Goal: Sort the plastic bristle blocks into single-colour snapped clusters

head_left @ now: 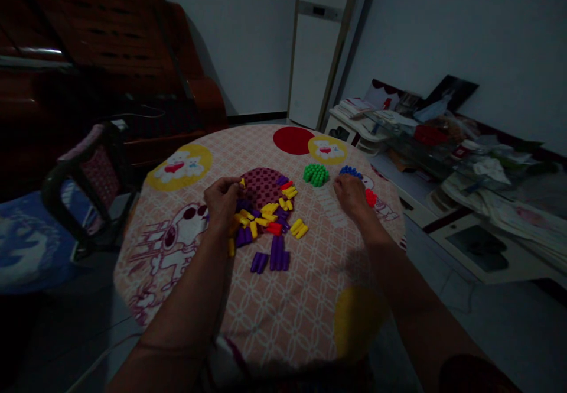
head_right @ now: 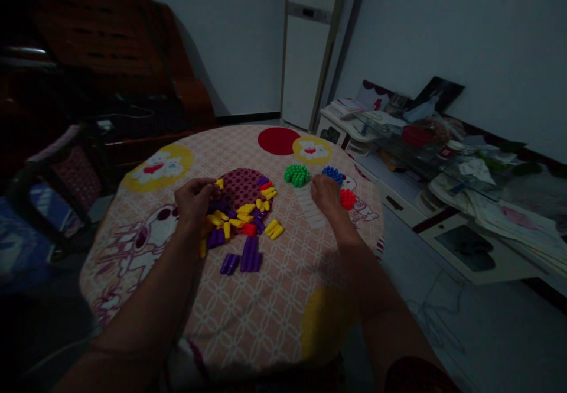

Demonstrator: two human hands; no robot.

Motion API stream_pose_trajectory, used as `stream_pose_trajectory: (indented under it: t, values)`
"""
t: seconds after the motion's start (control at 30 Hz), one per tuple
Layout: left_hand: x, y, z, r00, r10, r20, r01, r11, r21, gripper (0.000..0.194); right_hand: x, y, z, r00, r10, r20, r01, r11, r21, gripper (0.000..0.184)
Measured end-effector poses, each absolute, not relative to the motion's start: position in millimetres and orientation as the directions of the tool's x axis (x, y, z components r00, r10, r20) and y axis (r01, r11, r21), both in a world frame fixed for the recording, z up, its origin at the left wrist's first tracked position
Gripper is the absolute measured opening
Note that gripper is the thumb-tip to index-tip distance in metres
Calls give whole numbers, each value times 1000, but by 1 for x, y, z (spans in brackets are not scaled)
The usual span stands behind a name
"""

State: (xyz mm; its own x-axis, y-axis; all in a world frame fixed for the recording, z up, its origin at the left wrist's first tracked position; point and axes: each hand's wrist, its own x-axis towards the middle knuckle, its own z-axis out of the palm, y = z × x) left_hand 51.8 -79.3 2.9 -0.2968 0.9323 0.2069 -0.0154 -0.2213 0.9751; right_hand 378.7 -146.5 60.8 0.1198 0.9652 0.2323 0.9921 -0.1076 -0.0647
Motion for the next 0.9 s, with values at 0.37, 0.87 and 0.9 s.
stream_pose_trajectory:
  t: [0.37,0.87,0.9]
  values:
    - [50,-82,3,-273,939,208,7,-214,977,23,265,-87,32,71,989,131,941,-23,-338,42]
    - [52,-84,6,-276,936,217,63,-208,976,26,267,-94,34,-19,978,209,910,104,-402,34]
    - [52,-84,6,-277,935,221,57,-213,975,25,271,-97,35,-6,978,209,900,96,-424,33]
